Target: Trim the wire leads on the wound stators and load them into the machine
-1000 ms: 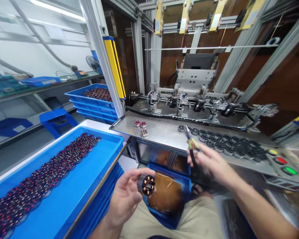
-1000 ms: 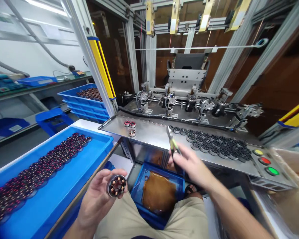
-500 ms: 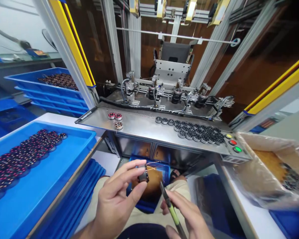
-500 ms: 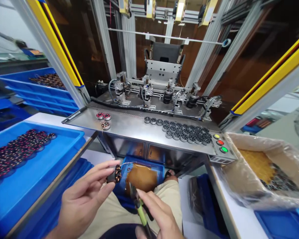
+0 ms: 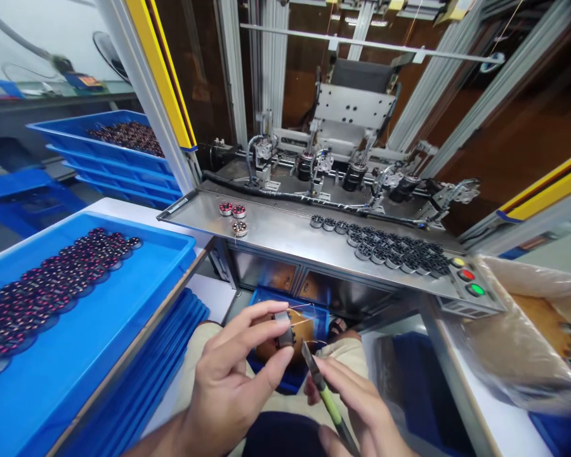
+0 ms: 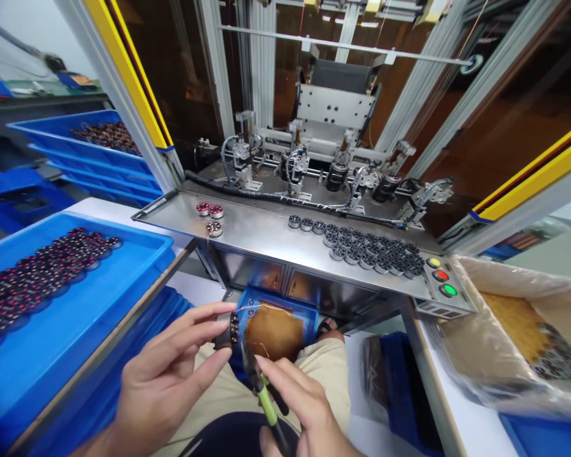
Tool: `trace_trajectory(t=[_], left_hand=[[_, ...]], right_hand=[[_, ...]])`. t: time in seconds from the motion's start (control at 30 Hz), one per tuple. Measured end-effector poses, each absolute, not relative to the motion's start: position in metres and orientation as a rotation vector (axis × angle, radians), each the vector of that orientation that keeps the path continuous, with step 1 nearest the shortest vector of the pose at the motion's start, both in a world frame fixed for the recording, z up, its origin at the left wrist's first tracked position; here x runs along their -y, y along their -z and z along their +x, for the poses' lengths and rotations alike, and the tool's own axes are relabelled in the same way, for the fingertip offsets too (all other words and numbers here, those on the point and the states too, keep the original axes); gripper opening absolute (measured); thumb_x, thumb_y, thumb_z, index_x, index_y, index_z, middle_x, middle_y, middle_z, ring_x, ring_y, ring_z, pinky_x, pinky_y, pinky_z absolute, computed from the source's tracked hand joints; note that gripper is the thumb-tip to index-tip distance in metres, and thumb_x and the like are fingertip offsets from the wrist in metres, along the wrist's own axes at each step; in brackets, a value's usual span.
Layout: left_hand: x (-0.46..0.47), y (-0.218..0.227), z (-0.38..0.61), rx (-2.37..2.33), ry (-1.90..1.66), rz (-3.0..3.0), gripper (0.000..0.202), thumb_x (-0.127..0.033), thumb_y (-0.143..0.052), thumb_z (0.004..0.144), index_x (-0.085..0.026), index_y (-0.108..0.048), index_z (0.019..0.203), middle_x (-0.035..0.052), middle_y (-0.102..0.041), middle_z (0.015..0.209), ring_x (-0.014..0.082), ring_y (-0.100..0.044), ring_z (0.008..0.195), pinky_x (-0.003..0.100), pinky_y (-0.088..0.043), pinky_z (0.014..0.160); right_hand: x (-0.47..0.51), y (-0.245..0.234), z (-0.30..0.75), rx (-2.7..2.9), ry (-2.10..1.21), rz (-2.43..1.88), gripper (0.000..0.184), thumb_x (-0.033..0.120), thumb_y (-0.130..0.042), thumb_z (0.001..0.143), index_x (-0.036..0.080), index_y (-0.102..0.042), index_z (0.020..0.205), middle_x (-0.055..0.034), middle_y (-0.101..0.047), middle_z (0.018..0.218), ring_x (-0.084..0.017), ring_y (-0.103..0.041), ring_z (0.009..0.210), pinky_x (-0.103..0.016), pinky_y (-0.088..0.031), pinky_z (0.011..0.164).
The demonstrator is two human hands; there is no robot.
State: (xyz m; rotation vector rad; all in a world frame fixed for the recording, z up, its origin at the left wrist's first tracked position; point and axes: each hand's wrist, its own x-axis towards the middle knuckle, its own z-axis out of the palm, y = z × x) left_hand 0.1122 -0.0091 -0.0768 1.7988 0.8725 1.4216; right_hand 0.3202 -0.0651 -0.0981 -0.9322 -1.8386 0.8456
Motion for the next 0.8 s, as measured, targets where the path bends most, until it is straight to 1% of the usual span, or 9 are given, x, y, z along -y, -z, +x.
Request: trace_trajectory(t=[0.07,0.17,0.27,0.43,0.53,0.63,0.7,0.8], left_hand=[[0.008,0.077,0.112,-0.878,-1.414,1.805,0.045,-0.002,-0.069,0.080,-0.028,-0.068,0.116,0.0069,-0.067,0.126,0.0227,-0.066,0.114,0.035,-0.056,0.097],[0.007,0.077,0.112,-0.889,-1.407,1.808,0.044,-0.003,-0.069,0.081,-0.028,-0.068,0.116,0.0063,-0.067,0.126,0.0216,-0.066,0.114,0.033,-0.055,0.098],[0.007,0.077,0.111,-0.889,-1.399,1.810,0.043,-0.003,-0.068,0.082,-0.028,-0.068,0.116,0.0059,-0.067,0.126,0.0208,-0.066,0.115,0.032,-0.055,0.099],[0.008,0.076,0.109,-0.877,-1.388,1.811,0.044,-0.002,-0.068,0.082,-0.028,-0.067,0.117,0.0056,-0.067,0.126,0.0202,-0.066,0.115,0.031,-0.055,0.098],[0.009,0.074,0.109,-0.848,-1.389,1.805,0.044,-0.001,-0.067,0.082,-0.028,-0.067,0.117,0.0052,-0.067,0.126,0.0196,-0.065,0.115,0.029,-0.055,0.098],[0.011,0.072,0.109,-0.810,-1.397,1.804,0.045,0.000,-0.067,0.082,-0.028,-0.067,0.117,0.0046,-0.067,0.126,0.0187,-0.065,0.116,0.028,-0.055,0.098],[0.011,0.071,0.110,-0.794,-1.407,1.810,0.045,0.000,-0.067,0.081,-0.027,-0.067,0.116,0.0047,-0.068,0.125,0.0184,-0.065,0.115,0.027,-0.055,0.098],[0.010,0.069,0.110,-0.779,-1.410,1.834,0.043,0.000,-0.068,0.081,-0.025,-0.068,0.115,0.0056,-0.069,0.123,0.0185,-0.067,0.113,0.028,-0.055,0.098]], right_hand=[[0.065,0.100,0.319,1.814,-0.877,-0.900,0.074,0.007,-0.052,0.075,0.027,-0.044,0.146,-0.0076,-0.068,0.102,-0.020,-0.066,0.080,-0.031,-0.055,0.071],[0.064,0.103,0.317,1.796,-0.887,-0.887,0.070,0.009,-0.052,0.078,0.025,-0.045,0.145,-0.0073,-0.069,0.094,-0.019,-0.065,0.074,-0.031,-0.055,0.068],[0.064,0.104,0.315,1.797,-0.870,-0.890,0.066,0.007,-0.050,0.081,0.026,-0.046,0.144,-0.0076,-0.069,0.091,-0.018,-0.064,0.072,-0.029,-0.054,0.065],[0.065,0.108,0.316,1.795,-0.856,-0.868,0.067,0.004,-0.047,0.084,0.028,-0.043,0.147,-0.0051,-0.066,0.083,-0.017,-0.062,0.068,-0.027,-0.052,0.060],[0.064,0.104,0.316,1.777,-0.834,-0.944,0.070,0.004,-0.051,0.081,0.030,-0.043,0.146,-0.0040,-0.067,0.085,-0.017,-0.064,0.070,-0.027,-0.054,0.064],[0.062,0.091,0.315,1.805,-0.799,-0.963,0.072,0.005,-0.050,0.077,0.027,-0.043,0.145,-0.0070,-0.068,0.096,-0.019,-0.067,0.078,-0.028,-0.058,0.071],[0.060,0.083,0.314,1.839,-0.746,-0.943,0.073,0.006,-0.050,0.074,0.025,-0.043,0.145,-0.0086,-0.067,0.099,-0.021,-0.068,0.079,-0.028,-0.058,0.070],[0.059,0.076,0.312,1.864,-0.670,-0.939,0.073,0.008,-0.051,0.072,0.023,-0.044,0.143,-0.0083,-0.067,0.095,-0.022,-0.066,0.075,-0.027,-0.057,0.064]])
